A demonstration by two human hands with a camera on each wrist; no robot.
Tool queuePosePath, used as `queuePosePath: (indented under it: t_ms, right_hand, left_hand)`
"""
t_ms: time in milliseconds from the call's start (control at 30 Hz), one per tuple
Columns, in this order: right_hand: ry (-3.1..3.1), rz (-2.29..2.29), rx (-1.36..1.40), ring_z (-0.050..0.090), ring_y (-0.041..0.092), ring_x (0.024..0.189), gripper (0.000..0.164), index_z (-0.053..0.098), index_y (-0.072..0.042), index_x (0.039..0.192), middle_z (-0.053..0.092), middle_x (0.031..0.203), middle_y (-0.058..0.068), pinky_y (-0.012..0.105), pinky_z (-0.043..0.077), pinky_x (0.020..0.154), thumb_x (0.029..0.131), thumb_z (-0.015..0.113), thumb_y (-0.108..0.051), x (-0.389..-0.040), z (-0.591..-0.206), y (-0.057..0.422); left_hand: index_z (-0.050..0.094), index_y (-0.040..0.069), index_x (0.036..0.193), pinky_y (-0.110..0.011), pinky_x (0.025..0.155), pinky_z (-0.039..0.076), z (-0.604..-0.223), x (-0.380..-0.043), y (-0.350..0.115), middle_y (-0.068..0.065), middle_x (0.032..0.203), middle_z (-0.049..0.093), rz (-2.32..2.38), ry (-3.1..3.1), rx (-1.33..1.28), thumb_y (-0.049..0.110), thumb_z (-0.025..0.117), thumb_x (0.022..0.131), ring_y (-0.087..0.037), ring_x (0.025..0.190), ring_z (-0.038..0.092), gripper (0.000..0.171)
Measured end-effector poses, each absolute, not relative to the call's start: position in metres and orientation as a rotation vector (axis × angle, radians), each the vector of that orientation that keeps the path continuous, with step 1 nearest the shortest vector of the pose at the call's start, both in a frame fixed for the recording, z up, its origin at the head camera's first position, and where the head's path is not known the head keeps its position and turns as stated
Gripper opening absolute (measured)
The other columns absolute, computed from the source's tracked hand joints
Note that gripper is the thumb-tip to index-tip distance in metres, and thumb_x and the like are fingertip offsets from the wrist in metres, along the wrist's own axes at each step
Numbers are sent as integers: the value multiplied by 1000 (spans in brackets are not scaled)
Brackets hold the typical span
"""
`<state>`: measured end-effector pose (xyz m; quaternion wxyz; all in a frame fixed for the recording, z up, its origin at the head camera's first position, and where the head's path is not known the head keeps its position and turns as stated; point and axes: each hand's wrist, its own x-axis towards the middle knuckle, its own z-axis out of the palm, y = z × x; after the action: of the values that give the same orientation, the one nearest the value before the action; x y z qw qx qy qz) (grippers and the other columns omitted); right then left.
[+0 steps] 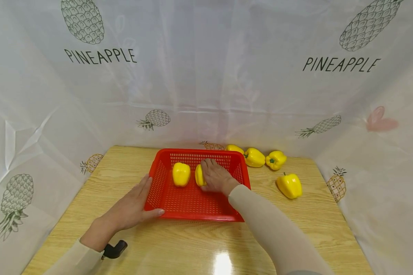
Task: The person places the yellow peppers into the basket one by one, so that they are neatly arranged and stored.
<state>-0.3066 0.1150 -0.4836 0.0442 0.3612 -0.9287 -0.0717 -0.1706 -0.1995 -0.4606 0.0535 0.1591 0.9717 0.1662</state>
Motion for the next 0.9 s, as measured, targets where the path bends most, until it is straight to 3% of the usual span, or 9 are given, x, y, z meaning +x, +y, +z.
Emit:
queuePosePath:
  t_ms: [900]
  right_hand:
    - [-2872, -257, 1068, 52, 34, 127, 96, 36, 2, 154, 50, 141, 20, 43, 43, 121, 91, 76, -59, -308, -488, 108]
  left_hand:
    - [15, -6, 166, -58, 127, 30, -461, -170, -200, -25, 175, 12, 499, 2957, 479, 87, 56, 86, -45, 159, 26, 130]
